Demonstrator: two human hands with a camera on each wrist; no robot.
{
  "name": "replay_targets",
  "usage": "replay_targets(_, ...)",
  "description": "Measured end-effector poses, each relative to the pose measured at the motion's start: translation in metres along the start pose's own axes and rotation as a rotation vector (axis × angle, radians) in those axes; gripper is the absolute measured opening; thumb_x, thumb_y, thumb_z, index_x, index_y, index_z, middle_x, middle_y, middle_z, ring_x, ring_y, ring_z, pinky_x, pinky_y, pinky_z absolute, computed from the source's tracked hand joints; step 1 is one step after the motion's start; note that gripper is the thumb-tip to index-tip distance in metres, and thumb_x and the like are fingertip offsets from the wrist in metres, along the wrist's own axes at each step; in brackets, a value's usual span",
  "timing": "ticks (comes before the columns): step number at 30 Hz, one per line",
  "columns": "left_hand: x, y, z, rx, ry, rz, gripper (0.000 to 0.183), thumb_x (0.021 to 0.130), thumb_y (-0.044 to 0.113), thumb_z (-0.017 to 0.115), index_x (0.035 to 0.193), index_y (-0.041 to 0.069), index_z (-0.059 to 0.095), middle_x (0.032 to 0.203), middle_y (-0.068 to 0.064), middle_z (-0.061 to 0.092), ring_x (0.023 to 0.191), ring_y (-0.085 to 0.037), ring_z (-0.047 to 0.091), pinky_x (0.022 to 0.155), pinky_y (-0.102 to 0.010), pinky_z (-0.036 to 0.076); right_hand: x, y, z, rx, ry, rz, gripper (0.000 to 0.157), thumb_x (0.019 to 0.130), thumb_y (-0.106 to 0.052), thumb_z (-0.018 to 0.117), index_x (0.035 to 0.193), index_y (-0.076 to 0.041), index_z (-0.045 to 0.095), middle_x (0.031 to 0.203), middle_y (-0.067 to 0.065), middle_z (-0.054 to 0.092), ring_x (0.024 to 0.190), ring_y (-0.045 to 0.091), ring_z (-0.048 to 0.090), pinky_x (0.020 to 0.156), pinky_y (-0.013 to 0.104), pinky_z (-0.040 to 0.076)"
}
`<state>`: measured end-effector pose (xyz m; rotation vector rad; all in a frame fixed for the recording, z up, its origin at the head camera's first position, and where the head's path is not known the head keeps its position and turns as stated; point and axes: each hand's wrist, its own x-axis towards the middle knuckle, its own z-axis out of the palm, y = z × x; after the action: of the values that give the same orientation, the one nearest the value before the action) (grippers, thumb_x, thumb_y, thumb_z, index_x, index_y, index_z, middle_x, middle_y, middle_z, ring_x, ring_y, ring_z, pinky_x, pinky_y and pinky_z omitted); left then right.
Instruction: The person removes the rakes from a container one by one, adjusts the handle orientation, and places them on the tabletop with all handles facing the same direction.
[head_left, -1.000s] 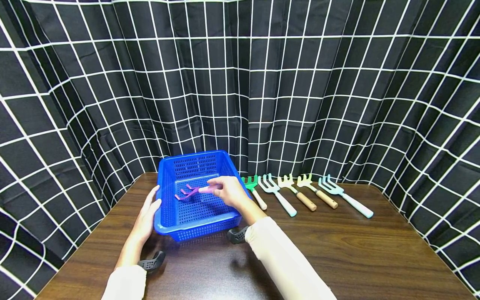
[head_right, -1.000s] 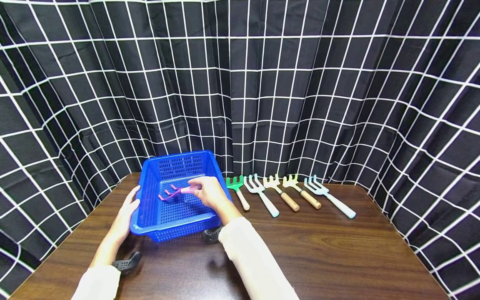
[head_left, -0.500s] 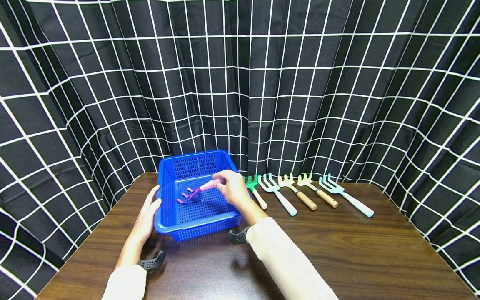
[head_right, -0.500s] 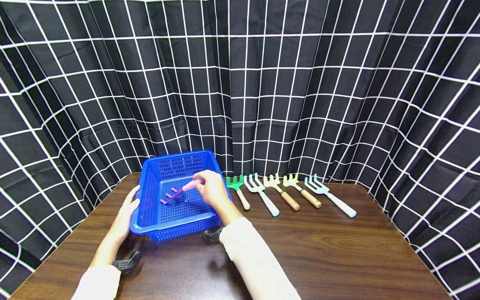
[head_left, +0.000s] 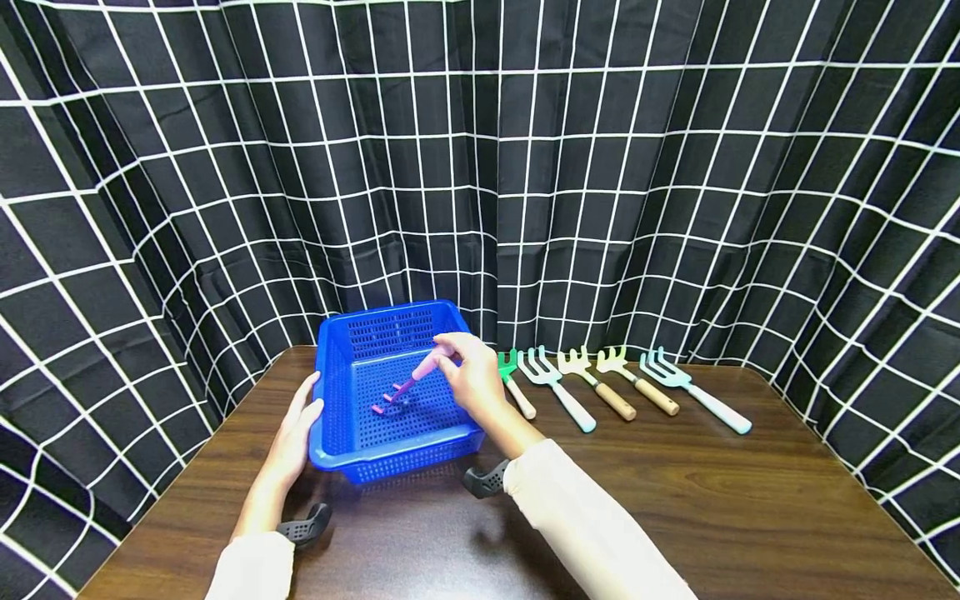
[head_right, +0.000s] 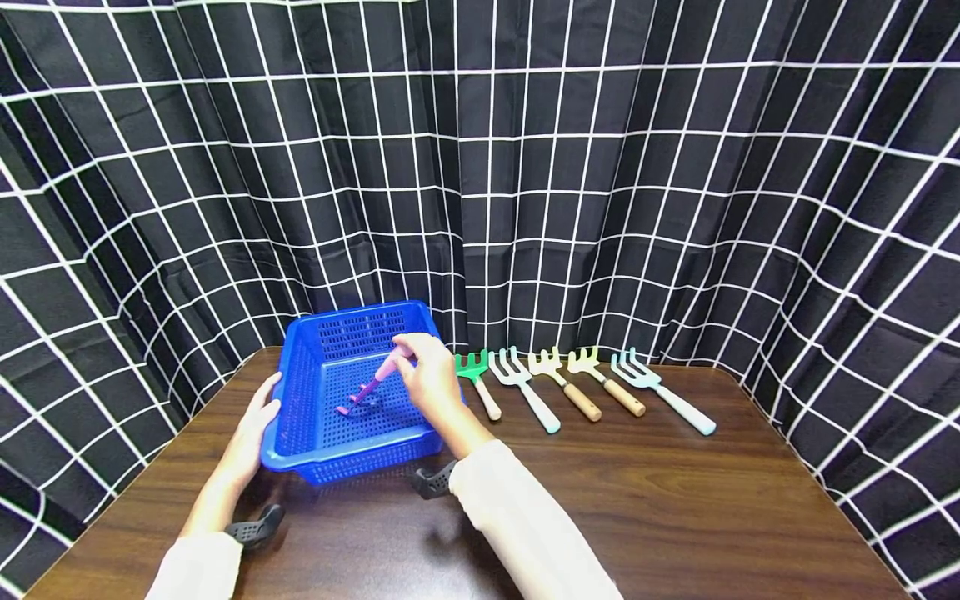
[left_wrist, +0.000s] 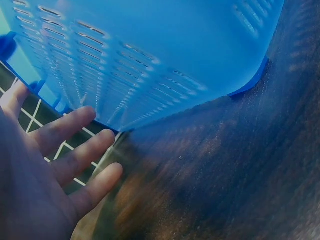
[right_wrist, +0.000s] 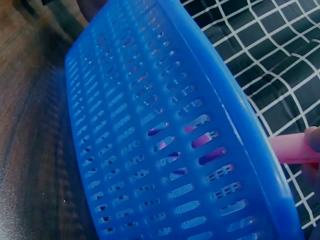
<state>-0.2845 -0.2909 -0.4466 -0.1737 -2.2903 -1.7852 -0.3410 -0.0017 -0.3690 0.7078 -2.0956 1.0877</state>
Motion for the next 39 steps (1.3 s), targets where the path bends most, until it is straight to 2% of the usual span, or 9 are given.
replay_targets(6,0.0,-0.001,0.0,-0.007,-0.004,-0.001,0.053,0.106,0.027,0.032,0.156,0.017,0.017,0.146,-0.025,0.037,0.097,-0.012,0.058,0.079,-0.024,0.048,-0.002,0.001,-0.006,0.036,0.113,-0.017,0.027,0.079,0.001,0.077,0.105,-0.003,0.073,0.105,0.008,0.072,0.102,0.024,0.066,0.09,0.034,0.049)
replay_targets(13,0.001,-0.001,-0.002,0.012,-0.001,-0.001,0.053,0.107,0.027,0.031,0.156,0.015,0.017,0.146,-0.026,0.036,0.097,-0.011,0.057,0.079,-0.025,0.048,-0.006,0.004,-0.017,0.061,0.179,-0.101,0.025,0.081,0.004,0.074,0.106,0.0,0.07,0.103,0.01,0.072,0.104,0.027,0.064,0.093,0.037,0.047)
replay_targets(17,0.002,-0.002,-0.003,0.01,-0.007,-0.018,0.053,0.107,0.027,0.03,0.156,0.015,0.016,0.147,-0.026,0.035,0.1,-0.016,0.057,0.079,-0.024,0.048,-0.008,0.009,-0.025,0.056,0.213,-0.071,0.027,0.08,0.003,0.075,0.106,-0.003,0.071,0.104,0.008,0.072,0.104,0.025,0.063,0.092,0.036,0.047)
replay_targets(26,0.001,0.001,0.0,-0.011,-0.019,-0.004,0.053,0.107,0.025,0.029,0.156,0.012,0.014,0.147,-0.028,0.032,0.113,-0.04,0.052,0.079,-0.023,0.047,-0.009,0.018,-0.049,0.036,0.23,-0.044,0.027,0.081,0.002,0.075,0.107,-0.003,0.071,0.108,0.01,0.07,0.105,0.026,0.064,0.091,0.037,0.048)
replay_targets(33,0.002,0.0,0.0,-0.003,-0.014,-0.004,0.053,0.107,0.026,0.029,0.156,0.013,0.014,0.148,-0.028,0.031,0.115,-0.044,0.051,0.08,-0.023,0.047,-0.006,0.027,-0.075,0.033,0.207,-0.099,0.028,0.082,0.005,0.072,0.108,-0.001,0.069,0.102,0.009,0.073,0.105,0.025,0.063,0.091,0.038,0.046)
replay_targets(39,0.0,0.001,0.001,-0.001,-0.013,0.006,0.054,0.107,0.028,0.03,0.157,0.016,0.015,0.152,-0.025,0.028,0.12,-0.044,0.047,0.082,-0.022,0.045,-0.005,0.033,-0.098,-0.039,0.181,-0.112,0.028,0.08,0.004,0.075,0.106,-0.003,0.071,0.108,0.011,0.07,0.099,0.026,0.065,0.084,0.039,0.05)
